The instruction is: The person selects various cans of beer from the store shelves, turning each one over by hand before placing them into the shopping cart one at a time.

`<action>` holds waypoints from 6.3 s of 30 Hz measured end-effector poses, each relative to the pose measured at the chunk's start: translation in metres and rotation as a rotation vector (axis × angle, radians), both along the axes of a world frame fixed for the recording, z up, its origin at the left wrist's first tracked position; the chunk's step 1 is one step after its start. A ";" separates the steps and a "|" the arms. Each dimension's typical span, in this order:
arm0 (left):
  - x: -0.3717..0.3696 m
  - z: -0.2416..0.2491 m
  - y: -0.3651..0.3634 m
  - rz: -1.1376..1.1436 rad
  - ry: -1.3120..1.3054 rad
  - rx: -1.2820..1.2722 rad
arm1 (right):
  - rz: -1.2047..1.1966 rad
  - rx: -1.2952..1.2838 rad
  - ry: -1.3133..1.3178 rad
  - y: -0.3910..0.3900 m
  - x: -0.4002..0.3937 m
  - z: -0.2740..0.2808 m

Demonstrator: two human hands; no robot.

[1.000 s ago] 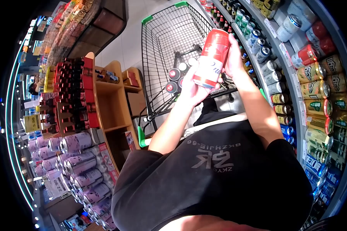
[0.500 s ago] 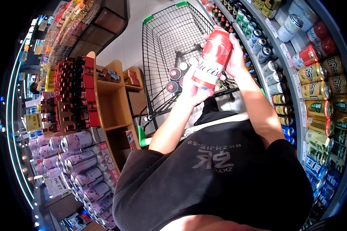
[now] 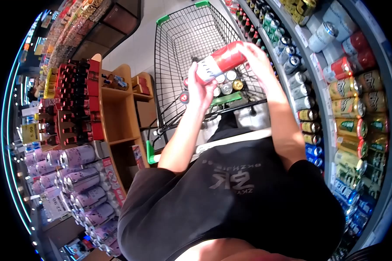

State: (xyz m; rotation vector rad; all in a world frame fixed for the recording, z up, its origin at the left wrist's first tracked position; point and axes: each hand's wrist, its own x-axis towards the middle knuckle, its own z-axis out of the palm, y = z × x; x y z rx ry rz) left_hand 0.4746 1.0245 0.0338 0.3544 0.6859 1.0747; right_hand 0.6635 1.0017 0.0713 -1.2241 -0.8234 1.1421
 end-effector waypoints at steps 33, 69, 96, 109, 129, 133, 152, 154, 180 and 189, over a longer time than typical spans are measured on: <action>0.002 -0.187 0.090 -1.325 1.422 0.489 | 0.749 -0.619 -1.390 0.215 -0.066 -0.336; 0.020 -0.031 -0.077 -1.342 1.315 1.415 | -0.463 -0.182 -1.185 -0.202 0.166 0.083; 0.028 -0.019 -0.176 -1.357 1.402 1.454 | -0.307 -0.215 -1.759 -0.200 0.153 0.159; -0.033 0.016 -0.150 -0.429 0.214 0.500 | -0.069 0.386 -0.161 -0.129 -0.006 0.034; -0.031 0.015 -0.197 -0.528 0.053 0.278 | 0.280 0.097 0.786 -0.136 -0.061 -0.038; -0.026 0.016 -0.205 -0.481 0.028 0.290 | 0.300 0.118 0.804 -0.141 -0.061 -0.025; -0.021 0.002 -0.215 -0.372 0.658 0.898 | 0.352 0.306 0.517 -0.155 -0.050 -0.025; -0.018 0.009 -0.218 -0.300 0.665 0.934 | 0.328 0.234 0.478 -0.153 -0.050 -0.027; -0.026 0.010 -0.197 -0.448 -0.269 0.006 | -0.083 0.176 0.557 -0.141 -0.047 -0.039; -0.043 -0.006 -0.172 -0.490 -0.296 -0.058 | -0.078 0.215 0.226 -0.139 -0.039 -0.036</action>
